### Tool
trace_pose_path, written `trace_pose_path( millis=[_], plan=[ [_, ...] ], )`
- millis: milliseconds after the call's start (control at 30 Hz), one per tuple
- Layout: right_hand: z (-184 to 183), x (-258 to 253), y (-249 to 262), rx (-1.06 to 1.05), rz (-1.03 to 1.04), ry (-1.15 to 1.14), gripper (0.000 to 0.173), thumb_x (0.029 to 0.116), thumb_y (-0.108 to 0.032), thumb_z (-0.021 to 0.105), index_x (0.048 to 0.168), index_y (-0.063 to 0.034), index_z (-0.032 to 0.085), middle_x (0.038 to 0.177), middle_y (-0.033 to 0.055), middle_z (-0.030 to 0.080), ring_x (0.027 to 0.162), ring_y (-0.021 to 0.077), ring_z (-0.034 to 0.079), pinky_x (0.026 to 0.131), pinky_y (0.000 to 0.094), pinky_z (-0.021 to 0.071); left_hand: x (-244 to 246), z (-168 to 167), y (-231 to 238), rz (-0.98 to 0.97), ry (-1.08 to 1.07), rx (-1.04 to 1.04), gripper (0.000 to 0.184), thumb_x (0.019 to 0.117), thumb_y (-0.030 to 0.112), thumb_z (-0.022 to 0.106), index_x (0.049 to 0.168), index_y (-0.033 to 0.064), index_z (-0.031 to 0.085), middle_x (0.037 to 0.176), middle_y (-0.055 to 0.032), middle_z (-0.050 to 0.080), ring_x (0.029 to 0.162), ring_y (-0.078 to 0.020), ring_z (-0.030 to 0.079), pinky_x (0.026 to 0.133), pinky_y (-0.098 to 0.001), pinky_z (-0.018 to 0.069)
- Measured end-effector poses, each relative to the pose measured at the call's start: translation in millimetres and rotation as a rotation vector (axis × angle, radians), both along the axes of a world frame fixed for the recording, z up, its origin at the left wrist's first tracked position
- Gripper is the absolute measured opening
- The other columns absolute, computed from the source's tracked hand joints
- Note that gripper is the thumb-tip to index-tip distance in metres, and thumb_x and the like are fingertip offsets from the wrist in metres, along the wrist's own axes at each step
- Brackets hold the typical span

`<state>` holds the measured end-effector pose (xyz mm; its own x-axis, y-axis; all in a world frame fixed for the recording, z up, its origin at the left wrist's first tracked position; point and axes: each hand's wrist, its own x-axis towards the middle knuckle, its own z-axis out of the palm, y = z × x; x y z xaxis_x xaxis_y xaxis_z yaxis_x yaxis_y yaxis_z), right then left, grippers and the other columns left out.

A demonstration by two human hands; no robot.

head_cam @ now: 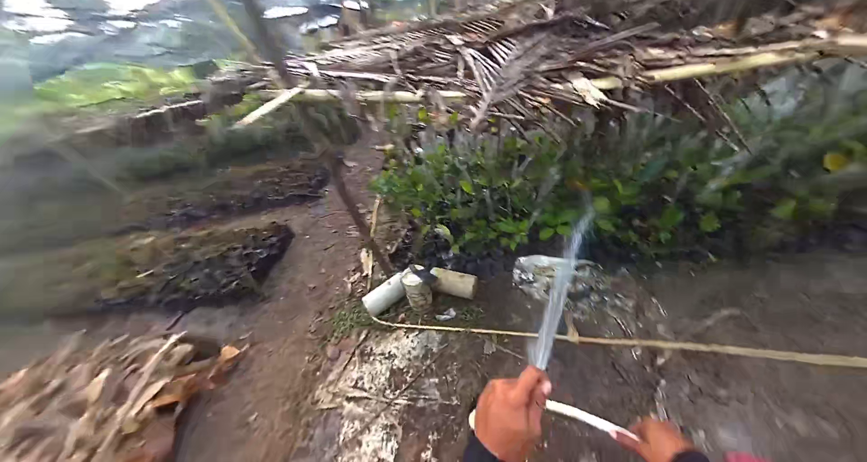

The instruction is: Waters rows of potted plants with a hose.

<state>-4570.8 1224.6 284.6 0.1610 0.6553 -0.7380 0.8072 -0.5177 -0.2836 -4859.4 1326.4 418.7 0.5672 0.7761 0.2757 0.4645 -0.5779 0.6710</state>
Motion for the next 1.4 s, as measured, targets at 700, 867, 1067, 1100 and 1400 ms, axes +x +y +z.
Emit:
trace_pose_path(
  millis=[700, 867, 1067, 1100, 1400],
  plan=[
    [65, -87, 117, -0.118, -0.502, 0.017, 0.064, 0.1024, -0.065, 0.045, 0.116, -0.0099, 0.075, 0.115, 0.0206, 0.073, 0.117, 0.0394, 0.066, 0.101, 0.0621, 0.0474, 34, 10, 247, -0.329, -0.002, -0.021, 0.036, 0.1070, 0.034, 0.046, 0.109, 0.0100, 0.072, 0.063, -0.0040, 0.064, 0.054, -0.0200, 0.064, 0.051, -0.0427, 0.0534],
    [51, -57, 138, -0.058, -0.559, 0.031, 0.060, 0.1029, -0.063, 0.046, 0.115, -0.0113, 0.074, 0.115, 0.0194, 0.073, 0.116, 0.0383, 0.066, 0.100, 0.0621, 0.0486, 71, -1, 278, -0.221, -0.059, 0.042, 0.035, 0.1073, 0.032, 0.045, 0.109, 0.0083, 0.071, 0.067, -0.0037, 0.066, 0.058, -0.0185, 0.066, 0.054, -0.0415, 0.0548],
    [39, -11, 145, -0.025, -0.591, 0.078, 0.060, 0.1039, -0.061, 0.045, 0.117, -0.0106, 0.074, 0.116, 0.0198, 0.072, 0.117, 0.0387, 0.066, 0.102, 0.0618, 0.0472, 124, -7, 303, -0.272, -0.013, 0.053, 0.038, 0.1075, 0.035, 0.044, 0.110, 0.0087, 0.071, 0.067, -0.0034, 0.067, 0.058, -0.0179, 0.066, 0.055, -0.0421, 0.0545],
    [38, -5, 145, -0.021, -0.594, 0.086, 0.059, 0.1039, -0.061, 0.046, 0.117, -0.0112, 0.074, 0.116, 0.0196, 0.073, 0.117, 0.0384, 0.066, 0.101, 0.0618, 0.0476, 130, -7, 308, -0.252, -0.041, 0.071, 0.038, 0.1076, 0.034, 0.044, 0.109, 0.0076, 0.071, 0.067, -0.0031, 0.066, 0.057, -0.0165, 0.065, 0.054, -0.0406, 0.0542],
    [47, 43, 147, 0.027, -0.633, 0.083, 0.057, 0.1043, -0.059, 0.047, 0.119, -0.0110, 0.074, 0.115, 0.0198, 0.073, 0.116, 0.0383, 0.066, 0.101, 0.0614, 0.0479, 180, -13, 304, -0.151, -0.008, 0.072, 0.037, 0.1077, 0.033, 0.044, 0.110, 0.0066, 0.070, 0.067, -0.0038, 0.065, 0.058, -0.0178, 0.064, 0.056, -0.0411, 0.0530]
  ],
)
